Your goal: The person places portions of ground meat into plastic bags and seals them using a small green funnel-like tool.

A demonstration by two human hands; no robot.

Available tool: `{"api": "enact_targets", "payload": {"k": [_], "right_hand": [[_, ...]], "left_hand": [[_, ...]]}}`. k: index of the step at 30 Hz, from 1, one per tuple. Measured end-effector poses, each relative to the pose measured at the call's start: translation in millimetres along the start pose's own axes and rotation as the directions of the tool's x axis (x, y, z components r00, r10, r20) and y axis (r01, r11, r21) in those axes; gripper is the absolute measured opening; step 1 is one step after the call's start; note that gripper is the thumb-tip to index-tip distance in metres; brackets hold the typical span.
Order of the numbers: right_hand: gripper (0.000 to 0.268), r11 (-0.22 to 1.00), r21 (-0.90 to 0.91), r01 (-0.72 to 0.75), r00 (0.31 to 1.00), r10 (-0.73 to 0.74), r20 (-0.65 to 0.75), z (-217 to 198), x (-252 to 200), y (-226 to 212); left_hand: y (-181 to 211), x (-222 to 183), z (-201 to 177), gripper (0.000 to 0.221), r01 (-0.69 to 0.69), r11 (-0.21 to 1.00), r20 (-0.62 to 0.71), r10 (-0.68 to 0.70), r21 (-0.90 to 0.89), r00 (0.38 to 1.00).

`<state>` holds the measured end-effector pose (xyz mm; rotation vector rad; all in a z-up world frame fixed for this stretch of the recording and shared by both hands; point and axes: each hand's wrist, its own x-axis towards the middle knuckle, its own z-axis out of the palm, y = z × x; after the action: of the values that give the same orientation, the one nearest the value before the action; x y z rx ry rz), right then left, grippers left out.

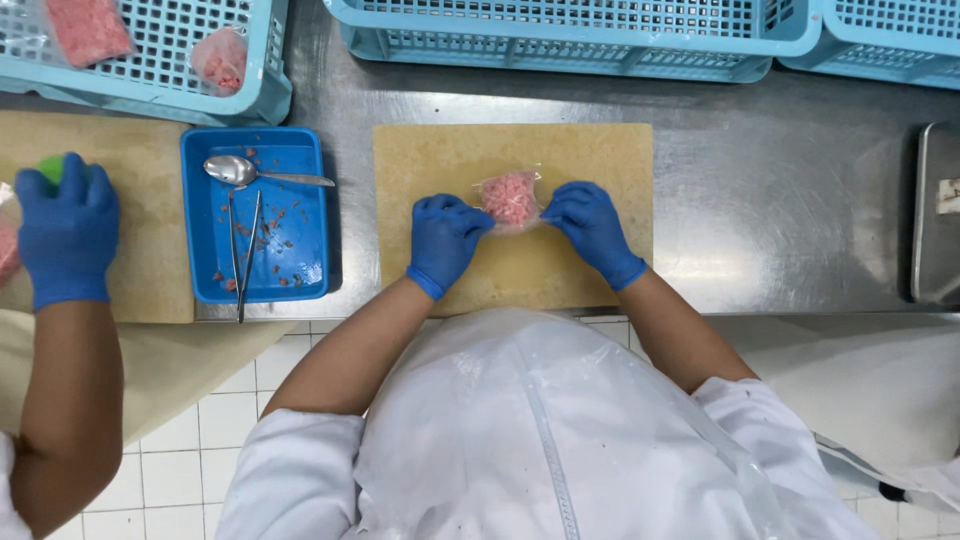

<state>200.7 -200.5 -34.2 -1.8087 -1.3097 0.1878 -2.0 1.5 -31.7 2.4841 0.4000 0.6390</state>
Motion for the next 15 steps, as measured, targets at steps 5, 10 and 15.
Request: {"api": "enact_targets", "payload": {"k": [5,10,15], "right_hand": [[0.027,0.984,-0.139,0.109,0.994,-0.104,0.039,2.5,-4.6,5.4],[0.011,0.979,-0.102,0.179,0.983,-0.172,0.072,15.2,-10.6,-4.7],[0.010,0.903,0.236,-0.360,0.929,0.371,-0.002,31.0,-10.7,-7.3]], "left_hand": [[-5.6,-3.2,8.2,0.018,0.049,0.997,0.058,-0.052,0.056,0.997],[-11.0,-16.2,21.4,0.014,0.061,0.997,0.087,-0.066,0.052,0.994],[-38.7,-12.2,49.3,0.005,0.266,0.956,0.010,-0.267,-0.122,0.964]]}}
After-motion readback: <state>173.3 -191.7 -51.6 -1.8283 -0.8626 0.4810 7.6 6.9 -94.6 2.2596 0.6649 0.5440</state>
